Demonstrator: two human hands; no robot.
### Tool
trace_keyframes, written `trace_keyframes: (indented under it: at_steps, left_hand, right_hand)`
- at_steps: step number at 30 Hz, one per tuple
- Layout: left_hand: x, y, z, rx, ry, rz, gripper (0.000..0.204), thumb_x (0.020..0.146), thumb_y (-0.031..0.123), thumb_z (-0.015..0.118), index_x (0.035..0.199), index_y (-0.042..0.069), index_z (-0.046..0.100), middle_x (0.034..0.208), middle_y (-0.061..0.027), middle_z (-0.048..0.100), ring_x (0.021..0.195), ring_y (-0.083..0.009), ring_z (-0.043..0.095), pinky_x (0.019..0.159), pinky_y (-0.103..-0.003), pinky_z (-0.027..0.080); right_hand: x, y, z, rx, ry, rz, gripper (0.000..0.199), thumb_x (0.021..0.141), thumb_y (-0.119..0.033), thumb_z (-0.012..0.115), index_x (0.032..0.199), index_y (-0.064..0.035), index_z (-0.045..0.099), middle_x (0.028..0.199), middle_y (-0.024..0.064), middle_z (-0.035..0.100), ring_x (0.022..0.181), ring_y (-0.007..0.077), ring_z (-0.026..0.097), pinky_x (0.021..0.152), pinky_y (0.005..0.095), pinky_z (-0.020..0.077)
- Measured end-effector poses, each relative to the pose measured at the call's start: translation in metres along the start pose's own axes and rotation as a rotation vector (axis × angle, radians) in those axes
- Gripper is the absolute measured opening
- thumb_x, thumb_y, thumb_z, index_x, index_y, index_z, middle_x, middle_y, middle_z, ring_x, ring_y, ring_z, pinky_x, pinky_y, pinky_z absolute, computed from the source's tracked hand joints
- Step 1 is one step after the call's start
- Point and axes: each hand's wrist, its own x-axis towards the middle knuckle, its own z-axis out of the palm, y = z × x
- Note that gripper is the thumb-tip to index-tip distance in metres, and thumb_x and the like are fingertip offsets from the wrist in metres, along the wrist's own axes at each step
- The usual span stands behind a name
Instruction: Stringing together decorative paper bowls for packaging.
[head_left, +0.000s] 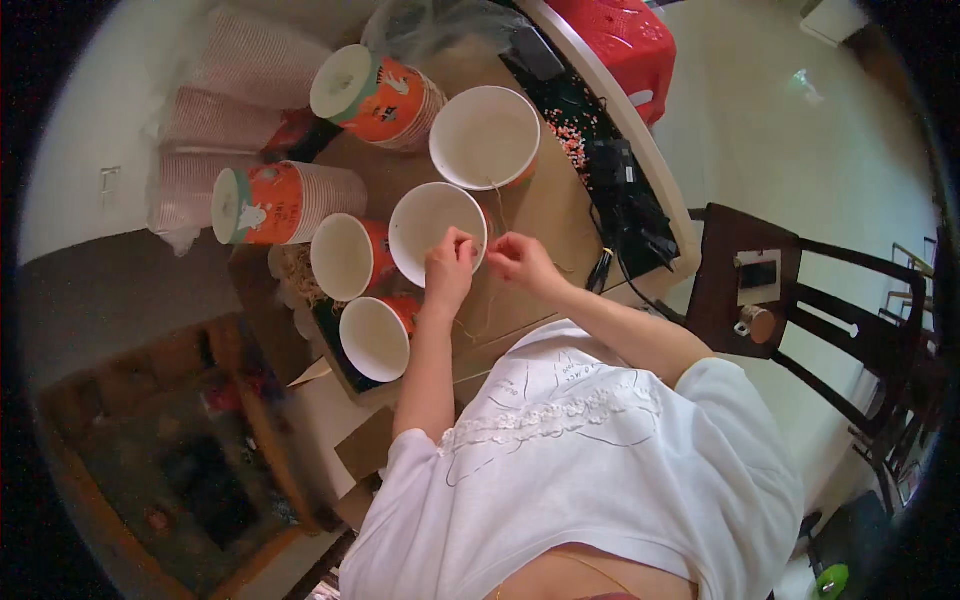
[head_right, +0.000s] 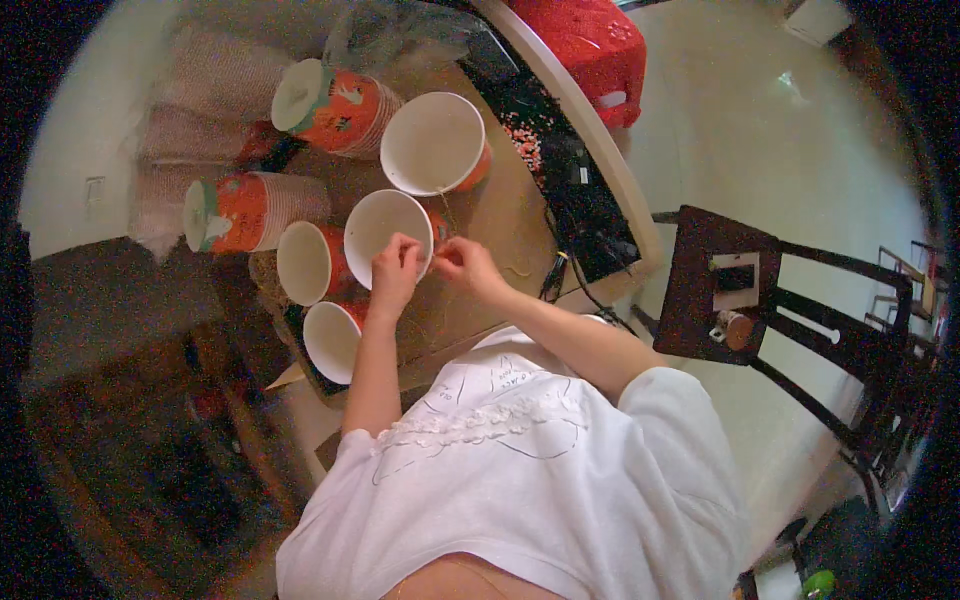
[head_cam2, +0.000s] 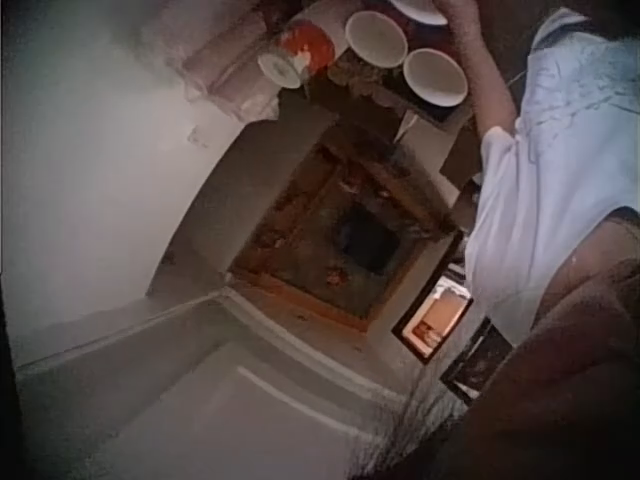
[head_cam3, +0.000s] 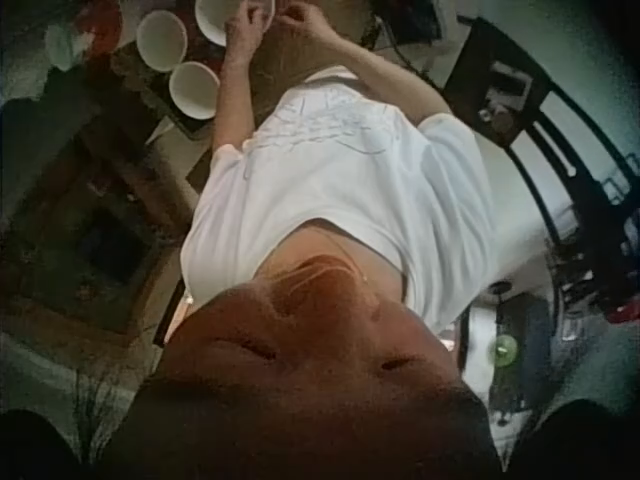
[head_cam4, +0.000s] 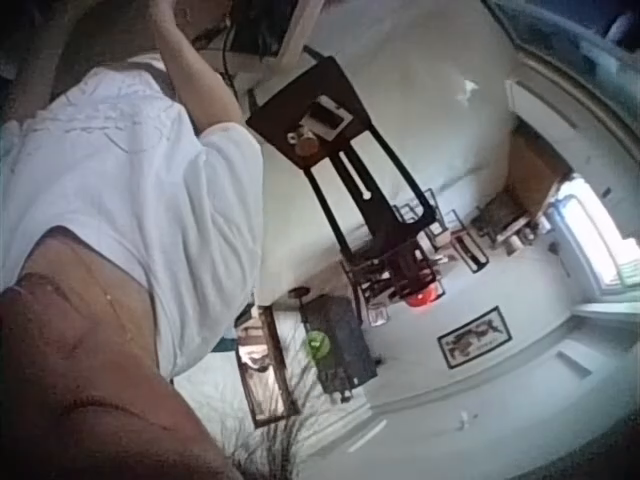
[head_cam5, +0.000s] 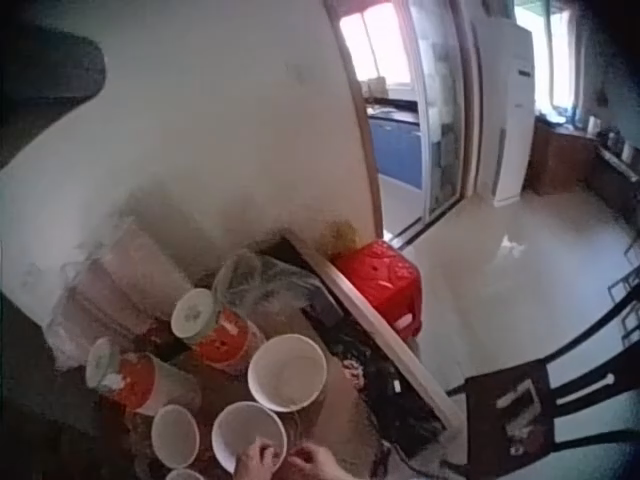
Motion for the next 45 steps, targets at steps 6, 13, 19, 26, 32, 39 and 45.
trace_keyframes:
  at_steps: [6, 13, 19, 26, 32, 39, 45]
  left_hand:
    - [0.002, -0.006, -0.003, -0.655, -0.036, -0.505, 0.012, 0.095, 0.015, 0.038, 0.100, 0.004, 0.042, 0.079, -0.0158, 0.062, 0.059, -0.0188, 0.061, 0.046, -0.028, 0.047]
    - [0.001, -0.045, 0.005, -1.069, -0.302, -0.624, 0.013, 0.093, 0.016, 0.043, 0.102, 0.007, 0.046, 0.078, -0.0081, 0.056, 0.051, -0.0104, 0.045, 0.046, -0.021, 0.038]
    - [-0.003, -0.050, 0.040, -1.107, 0.020, -0.186, 0.010, 0.093, 0.017, 0.048, 0.092, 0.007, 0.050, 0.071, 0.0014, 0.051, 0.057, -0.0055, 0.045, 0.048, -0.019, 0.037]
    - [-0.005, -0.055, 0.046, -1.063, 0.143, -0.109, 0.004, 0.092, 0.010, 0.047, 0.093, 0.007, 0.049, 0.071, 0.0025, 0.047, 0.058, -0.0053, 0.044, 0.049, -0.019, 0.036]
    - [-0.016, -0.039, 0.026, -0.667, 0.333, 0.250, 0.004, 0.081, 0.006, 0.061, 0.080, 0.007, 0.057, 0.080, -0.0024, 0.046, 0.064, -0.0102, 0.048, 0.054, -0.024, 0.042]
    - [-0.025, -0.034, 0.024, -0.262, 0.371, 0.362, 0.012, 0.075, 0.009, 0.066, 0.083, 0.017, 0.070, 0.080, -0.0057, 0.044, 0.068, -0.0206, 0.050, 0.062, -0.033, 0.046]
    - [-0.029, -0.019, 0.018, 0.058, 0.274, 0.197, 0.017, 0.076, 0.011, 0.064, 0.090, 0.018, 0.068, 0.082, -0.0077, 0.047, 0.068, -0.0237, 0.055, 0.064, -0.038, 0.049]
  right_hand:
    - [-0.042, -0.046, 0.024, -0.361, -0.087, -0.374, 0.011, 0.081, -0.007, 0.057, 0.091, -0.0018, 0.060, 0.082, 0.0126, 0.063, 0.069, 0.0211, 0.060, 0.063, 0.0323, 0.0488]
    - [-0.055, -0.070, 0.029, -1.091, -0.605, -0.567, 0.011, 0.078, -0.008, 0.055, 0.087, -0.0039, 0.059, 0.099, 0.0131, 0.060, 0.093, 0.0301, 0.058, 0.070, 0.0406, 0.0490]
    - [0.026, -0.081, 0.004, -1.023, -0.188, -0.534, 0.013, 0.077, -0.017, 0.060, 0.086, -0.0070, 0.060, 0.080, 0.0134, 0.063, 0.075, 0.0324, 0.061, 0.065, 0.0417, 0.0484]
    - [0.040, -0.079, 0.000, -1.065, -0.258, -0.415, 0.011, 0.075, -0.017, 0.062, 0.080, -0.0066, 0.063, 0.071, 0.0104, 0.063, 0.070, 0.0285, 0.062, 0.061, 0.0385, 0.0485]
    - [0.048, -0.075, -0.003, -0.871, -0.223, -0.410, 0.008, 0.076, -0.013, 0.056, 0.077, -0.0063, 0.060, 0.071, 0.0137, 0.061, 0.066, 0.0311, 0.061, 0.058, 0.0374, 0.0485]
    - [0.059, -0.065, -0.009, -0.734, -0.280, -0.394, 0.009, 0.077, -0.011, 0.057, 0.082, -0.0038, 0.061, 0.071, 0.0107, 0.062, 0.065, 0.0234, 0.062, 0.059, 0.0336, 0.0483]
    - [0.054, -0.068, -0.012, -0.784, -0.310, -0.322, 0.008, 0.077, -0.008, 0.058, 0.083, -0.0040, 0.061, 0.073, 0.0095, 0.062, 0.066, 0.0186, 0.061, 0.061, 0.0313, 0.0479]
